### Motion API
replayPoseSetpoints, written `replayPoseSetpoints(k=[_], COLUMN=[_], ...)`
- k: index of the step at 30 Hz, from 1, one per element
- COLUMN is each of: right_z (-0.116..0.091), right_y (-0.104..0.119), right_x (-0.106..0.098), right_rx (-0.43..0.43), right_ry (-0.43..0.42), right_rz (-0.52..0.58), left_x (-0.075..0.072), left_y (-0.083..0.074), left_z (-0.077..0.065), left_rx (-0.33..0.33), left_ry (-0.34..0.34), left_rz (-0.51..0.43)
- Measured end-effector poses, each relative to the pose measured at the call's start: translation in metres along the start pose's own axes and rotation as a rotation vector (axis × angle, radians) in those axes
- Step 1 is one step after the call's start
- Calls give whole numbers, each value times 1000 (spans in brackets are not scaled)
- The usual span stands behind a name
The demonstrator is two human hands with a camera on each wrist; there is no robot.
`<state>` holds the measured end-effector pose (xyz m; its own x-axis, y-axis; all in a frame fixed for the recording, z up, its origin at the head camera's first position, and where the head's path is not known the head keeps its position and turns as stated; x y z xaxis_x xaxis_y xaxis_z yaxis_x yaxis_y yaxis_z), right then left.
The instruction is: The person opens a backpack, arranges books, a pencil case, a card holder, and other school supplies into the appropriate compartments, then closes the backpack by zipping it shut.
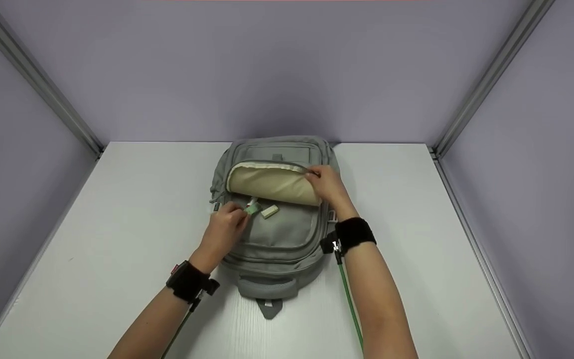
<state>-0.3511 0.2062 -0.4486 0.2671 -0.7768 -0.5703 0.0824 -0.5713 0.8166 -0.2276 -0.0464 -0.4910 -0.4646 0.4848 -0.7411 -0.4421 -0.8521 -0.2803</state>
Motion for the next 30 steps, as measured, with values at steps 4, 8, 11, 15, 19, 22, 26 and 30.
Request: replayPoseSetpoints(k=[4,8,11,15,19,22,26,30], right_z=[0,1,1,0,-1,-2,-4,-8], right_y=[-1,-1,-1,-2,-1,-1,0,2], right_x=[1,0,0,0,0,-1,-1,-2], right_rx=[-13,-19,-11,13,13,-2,-16,-37], right_ry=[-4,-7,-2,18,20,6,-5,-13], right_rz=[-9,-4,-6,-1,4,4,12,4], left_x=[7,12,14,15,12,6,-4,-18], left_y=[-1,-1,-1,-1,-2,-2,-1,2], left_z=[0,2,5,5,3,2,2,6], left_rx=[26,44,49,58,54,40,24,26], left_ry=[7,4,13,42,50,31,-28,-121], left_rz=[59,112,121,102,107,123,121,85])
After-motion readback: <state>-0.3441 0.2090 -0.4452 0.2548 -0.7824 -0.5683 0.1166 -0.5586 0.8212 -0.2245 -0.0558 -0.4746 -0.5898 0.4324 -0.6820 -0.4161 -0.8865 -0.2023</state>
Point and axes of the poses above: each hand's wrist, its own z-axis towards the middle knuckle, its own x-axis out of the palm, y = z × x, the point moved 2 cm from there along z, towards the middle knuckle, and after that the axes turned 1 degree about z, right-handed, at the moved point
